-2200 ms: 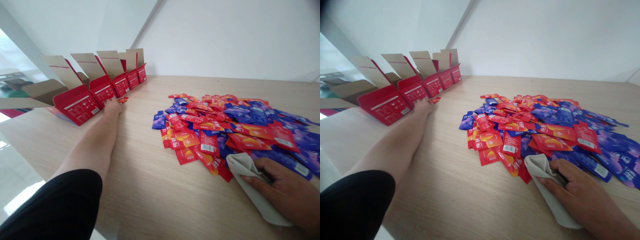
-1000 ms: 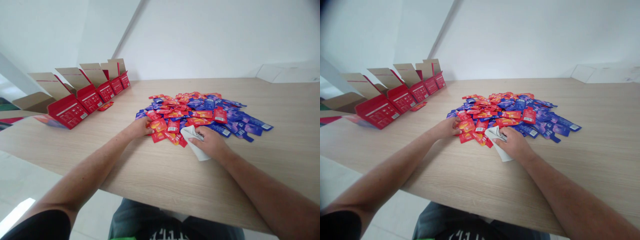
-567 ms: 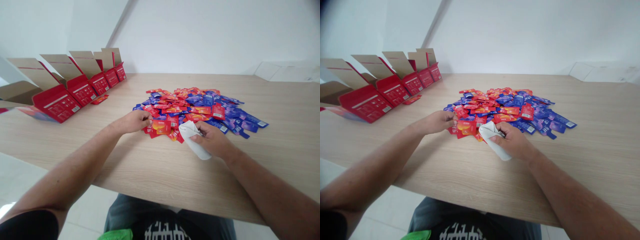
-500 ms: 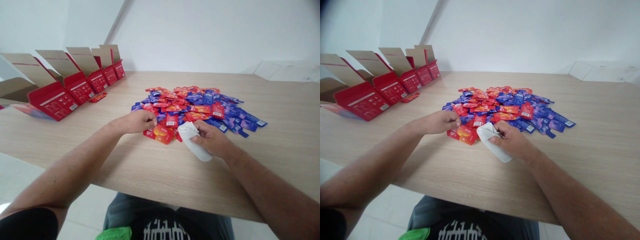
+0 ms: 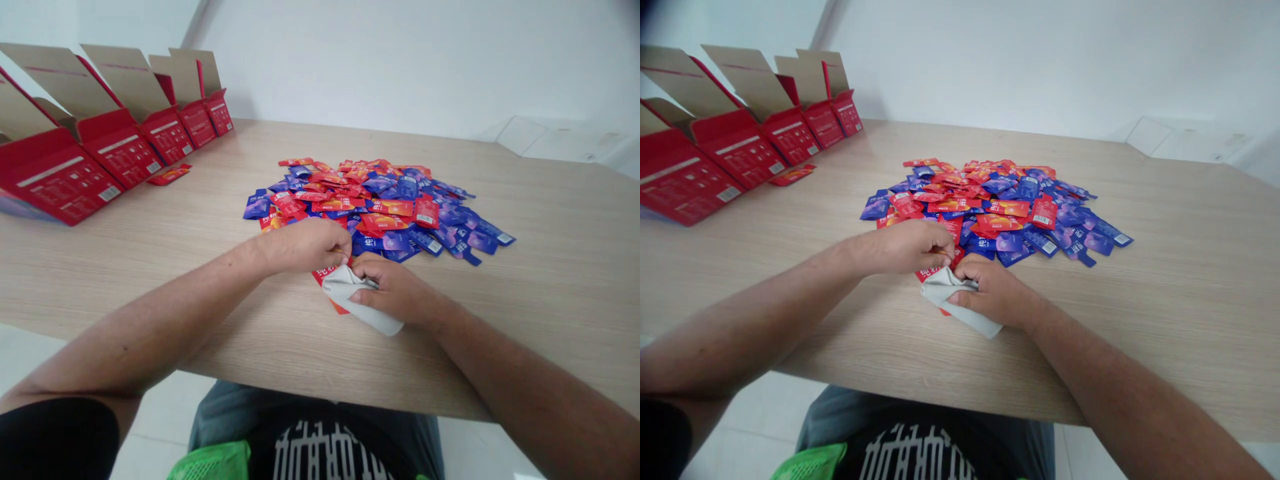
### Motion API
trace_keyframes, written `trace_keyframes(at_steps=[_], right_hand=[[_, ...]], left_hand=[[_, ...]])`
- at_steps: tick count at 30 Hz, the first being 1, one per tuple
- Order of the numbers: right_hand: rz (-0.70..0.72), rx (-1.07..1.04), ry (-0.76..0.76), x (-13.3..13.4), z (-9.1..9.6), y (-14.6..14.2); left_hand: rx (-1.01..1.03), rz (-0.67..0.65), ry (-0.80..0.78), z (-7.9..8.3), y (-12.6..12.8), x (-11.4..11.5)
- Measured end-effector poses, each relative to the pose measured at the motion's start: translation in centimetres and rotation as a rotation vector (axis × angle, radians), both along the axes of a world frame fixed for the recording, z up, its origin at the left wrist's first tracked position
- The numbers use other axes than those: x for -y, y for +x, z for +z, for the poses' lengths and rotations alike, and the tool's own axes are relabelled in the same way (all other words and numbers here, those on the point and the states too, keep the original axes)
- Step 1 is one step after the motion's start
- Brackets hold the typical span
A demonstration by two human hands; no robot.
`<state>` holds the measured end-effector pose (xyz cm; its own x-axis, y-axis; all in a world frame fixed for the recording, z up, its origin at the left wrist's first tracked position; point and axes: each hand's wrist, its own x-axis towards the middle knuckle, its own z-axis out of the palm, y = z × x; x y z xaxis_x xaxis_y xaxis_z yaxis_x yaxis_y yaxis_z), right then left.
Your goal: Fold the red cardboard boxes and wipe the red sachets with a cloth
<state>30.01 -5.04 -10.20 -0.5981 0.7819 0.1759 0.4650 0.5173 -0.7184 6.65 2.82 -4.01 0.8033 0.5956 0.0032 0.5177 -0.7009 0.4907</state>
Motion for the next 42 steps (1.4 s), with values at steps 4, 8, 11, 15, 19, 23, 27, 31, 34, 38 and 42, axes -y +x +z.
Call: trace_keyframes(at_steps=[4, 8, 11, 15, 19, 23, 27, 31, 34, 38, 42], right_hand=[[-0.165, -0.134, -0.005, -0.1, -0.6, -0.1], [-0.361, -0.316, -0.148, 0.1, -1.1, -0.2], [-0.403, -0.410, -0.220, 0.4, -1.3, -0.5], [-0.410, -0.348, -0.203, 0.6, -1.4, -0.7], [-0.396, -0.263, -0.203, 0.8, -1.4, -0.9], [-0.355, -0.225, -0.209, 1.2, -1.1, -1.1], [-0.326, -0.126, -0.107, 1.5, -0.1, -1.0], [-0.427, 0.038, 0.142, 1.3, 1.1, 0.1], [-0.478, 0.136, 0.365, 1.5, 1.4, 0.5], [-0.286, 0.245, 0.435, 2.7, 1.3, -0.3], [-0.157, 0.309, 0.422, 2.9, 1.3, -0.6]], left_hand=[[0.317, 0.328, 0.110, -1.1, -1.6, -0.1], [0.659, 0.436, -0.279, -3.5, -2.4, 0.6], [0.810, 0.381, -0.566, -5.3, -1.8, 1.4], [0.822, 0.382, -0.525, -6.8, -0.9, 1.9], [0.737, 0.400, -0.407, -7.7, -1.2, 2.1], [0.684, 0.382, -0.337, -7.6, -1.8, 2.6], [0.688, 0.337, -0.343, -6.9, -2.2, 3.2], [0.642, 0.290, -0.381, -6.6, -2.4, 3.5], [0.604, 0.241, -0.432, -7.0, -2.3, 3.4], [0.657, 0.254, -0.578, -7.7, -1.9, 3.5], [0.676, 0.237, -0.663, -7.6, -1.7, 3.6]])
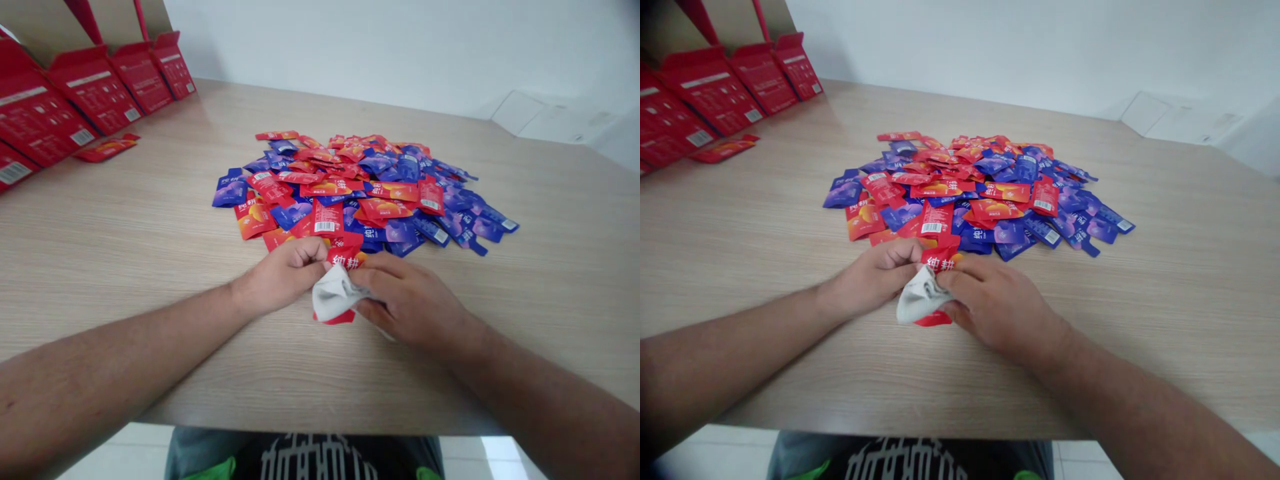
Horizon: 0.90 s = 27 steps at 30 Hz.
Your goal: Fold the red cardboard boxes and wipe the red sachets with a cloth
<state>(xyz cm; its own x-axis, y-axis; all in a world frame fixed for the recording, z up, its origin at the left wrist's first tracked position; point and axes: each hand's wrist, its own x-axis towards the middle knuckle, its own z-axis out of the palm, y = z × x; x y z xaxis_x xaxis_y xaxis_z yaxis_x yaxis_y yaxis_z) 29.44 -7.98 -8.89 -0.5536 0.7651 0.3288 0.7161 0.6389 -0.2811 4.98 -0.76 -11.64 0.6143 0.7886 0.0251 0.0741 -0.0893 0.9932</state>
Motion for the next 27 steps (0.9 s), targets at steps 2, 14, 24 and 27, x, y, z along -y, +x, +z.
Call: trace_keyframes(at_steps=[2, 14, 24, 27], right_hand=[[-0.122, -0.053, 0.064, -0.44, 0.09, 0.37], [-0.142, -0.091, 0.105, -0.92, -0.09, 0.59], [-0.070, -0.024, 0.070, -0.41, -0.18, 0.23], [0.122, 0.036, -0.007, -0.23, -0.23, -0.03]], left_hand=[[0.006, -0.018, -0.063, 0.05, 0.02, 0.05], [0.043, 0.006, -0.173, -0.55, -0.03, -0.01], [0.101, 0.020, -0.246, -0.89, -0.01, -0.02], [0.137, 0.038, -0.242, -0.92, 0.02, 0.05]])
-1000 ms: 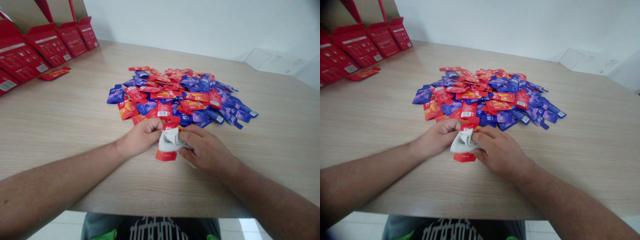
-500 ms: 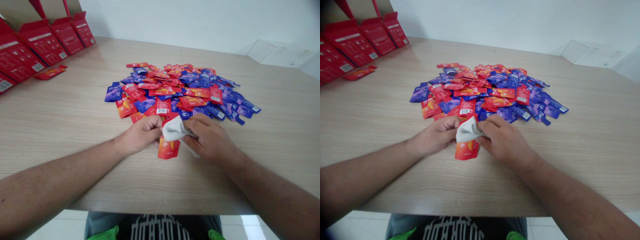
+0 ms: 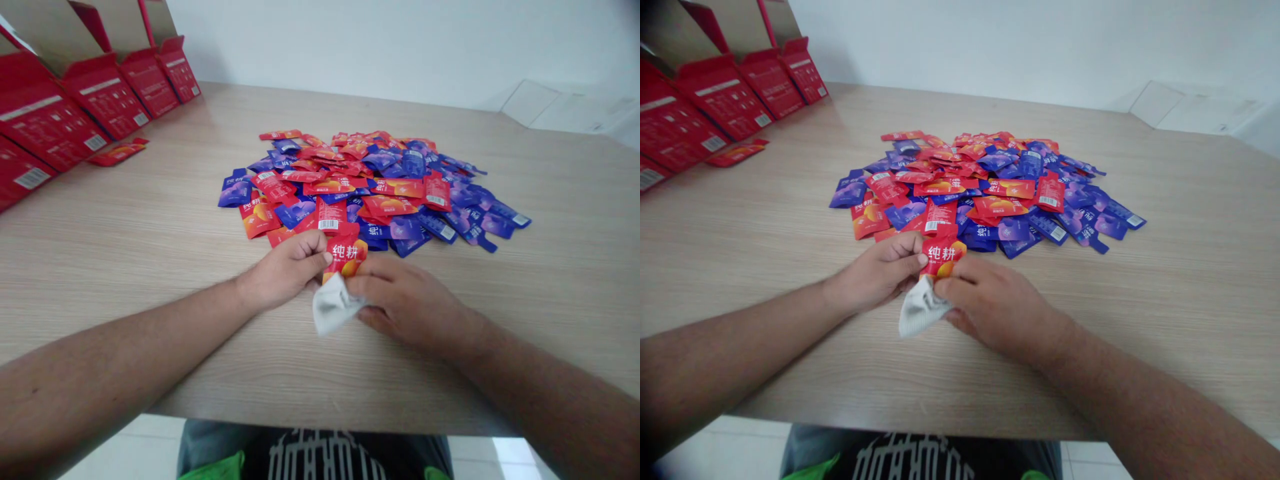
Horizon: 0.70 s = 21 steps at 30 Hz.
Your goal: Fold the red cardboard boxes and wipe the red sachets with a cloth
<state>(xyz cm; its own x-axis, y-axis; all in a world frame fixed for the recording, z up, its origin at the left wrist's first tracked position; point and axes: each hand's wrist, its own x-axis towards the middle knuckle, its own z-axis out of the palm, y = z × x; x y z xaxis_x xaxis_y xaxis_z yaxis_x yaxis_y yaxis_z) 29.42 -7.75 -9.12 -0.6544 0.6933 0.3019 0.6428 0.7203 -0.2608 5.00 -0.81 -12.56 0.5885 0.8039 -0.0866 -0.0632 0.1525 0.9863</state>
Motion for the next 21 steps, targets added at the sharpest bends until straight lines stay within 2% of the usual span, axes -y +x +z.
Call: trace_keyframes(at_steps=[2, 6, 7, 10, 12, 16, 21], right_hand=[[0.073, 0.029, -0.017, 0.07, -0.03, -0.04], [-0.142, -0.057, 0.074, -0.20, -0.01, 0.36], [-0.148, -0.061, 0.074, -0.23, 0.01, 0.39], [0.013, 0.003, 0.011, -0.16, 0.08, 0.21], [0.045, 0.025, 0.013, -0.19, 0.11, 0.22], [-0.174, -0.083, 0.121, -0.50, 0.07, 0.64], [-0.015, -0.012, 0.031, -0.34, 0.01, 0.39]], left_hand=[[0.010, -0.006, -0.004, -0.10, -0.02, -0.05], [0.020, -0.008, -0.036, -0.31, -0.04, -0.19], [0.027, -0.003, -0.041, -0.33, -0.04, -0.18], [0.037, -0.001, -0.036, -0.29, -0.05, -0.10], [0.036, -0.007, -0.025, -0.22, -0.06, -0.06], [0.012, -0.017, -0.023, -0.09, -0.06, -0.08], [0.006, -0.041, 0.037, 0.10, -0.19, -0.12]])
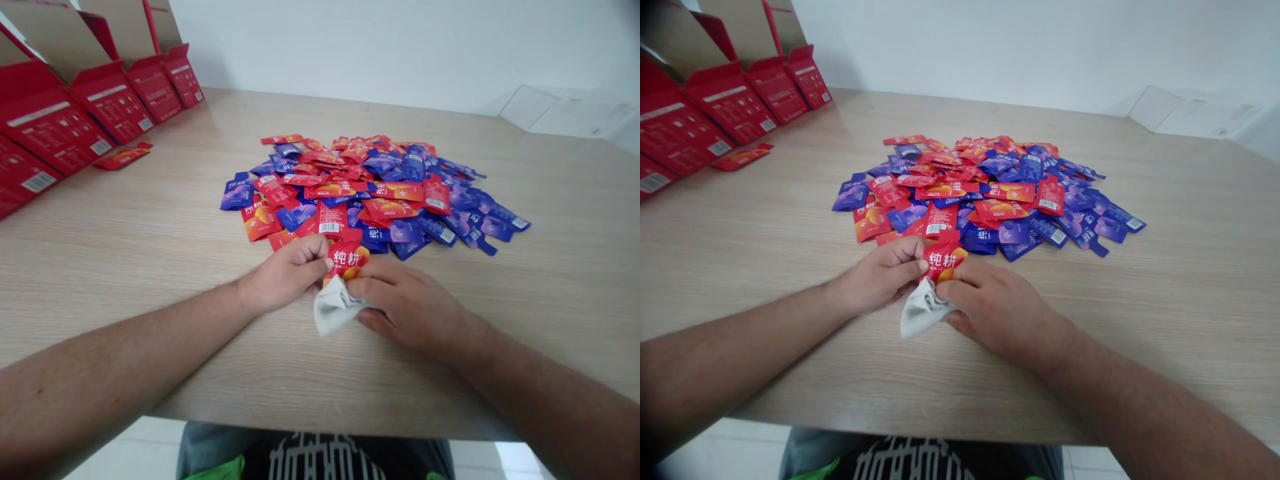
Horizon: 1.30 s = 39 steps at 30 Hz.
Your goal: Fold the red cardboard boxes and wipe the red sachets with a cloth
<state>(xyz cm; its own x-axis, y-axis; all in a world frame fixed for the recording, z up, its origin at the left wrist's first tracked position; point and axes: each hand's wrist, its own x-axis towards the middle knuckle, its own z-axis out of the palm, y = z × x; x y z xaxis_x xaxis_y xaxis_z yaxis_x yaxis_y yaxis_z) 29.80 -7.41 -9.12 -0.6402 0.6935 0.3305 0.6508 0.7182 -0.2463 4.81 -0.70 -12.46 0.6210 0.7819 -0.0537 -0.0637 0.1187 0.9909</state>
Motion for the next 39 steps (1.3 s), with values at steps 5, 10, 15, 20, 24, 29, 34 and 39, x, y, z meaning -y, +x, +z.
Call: trace_keyframes(at_steps=[5, 10, 15, 20, 24, 29, 34, 39], right_hand=[[-0.202, -0.120, 0.101, -0.39, 0.13, 0.35], [-0.083, -0.048, 0.019, -0.39, 0.03, 0.29], [-0.226, -0.153, 0.077, -0.68, -0.09, 0.52], [-0.129, -0.099, 0.019, -0.59, -0.30, 0.46], [-0.228, -0.152, 0.086, -0.76, -0.31, 0.56], [-0.101, -0.091, -0.014, -0.45, -0.13, 0.17], [-0.198, -0.149, 0.045, -0.59, -0.13, 0.29], [-0.154, -0.100, 0.006, -0.75, -0.09, 0.48]], left_hand=[[-0.042, -0.040, 0.025, 0.17, -0.18, -0.03], [-0.045, -0.075, 0.068, 0.23, -0.24, -0.03], [-0.059, -0.068, 0.031, 0.15, -0.32, -0.11], [-0.066, -0.070, 0.042, 0.05, -0.38, -0.08], [-0.064, -0.040, 0.013, 0.18, -0.35, -0.01], [-0.085, -0.068, 0.031, 0.50, -0.34, 0.06], [-0.053, -0.045, 0.019, -0.02, -0.40, -0.12], [-0.047, -0.070, 0.061, -0.35, -0.46, -0.25]])
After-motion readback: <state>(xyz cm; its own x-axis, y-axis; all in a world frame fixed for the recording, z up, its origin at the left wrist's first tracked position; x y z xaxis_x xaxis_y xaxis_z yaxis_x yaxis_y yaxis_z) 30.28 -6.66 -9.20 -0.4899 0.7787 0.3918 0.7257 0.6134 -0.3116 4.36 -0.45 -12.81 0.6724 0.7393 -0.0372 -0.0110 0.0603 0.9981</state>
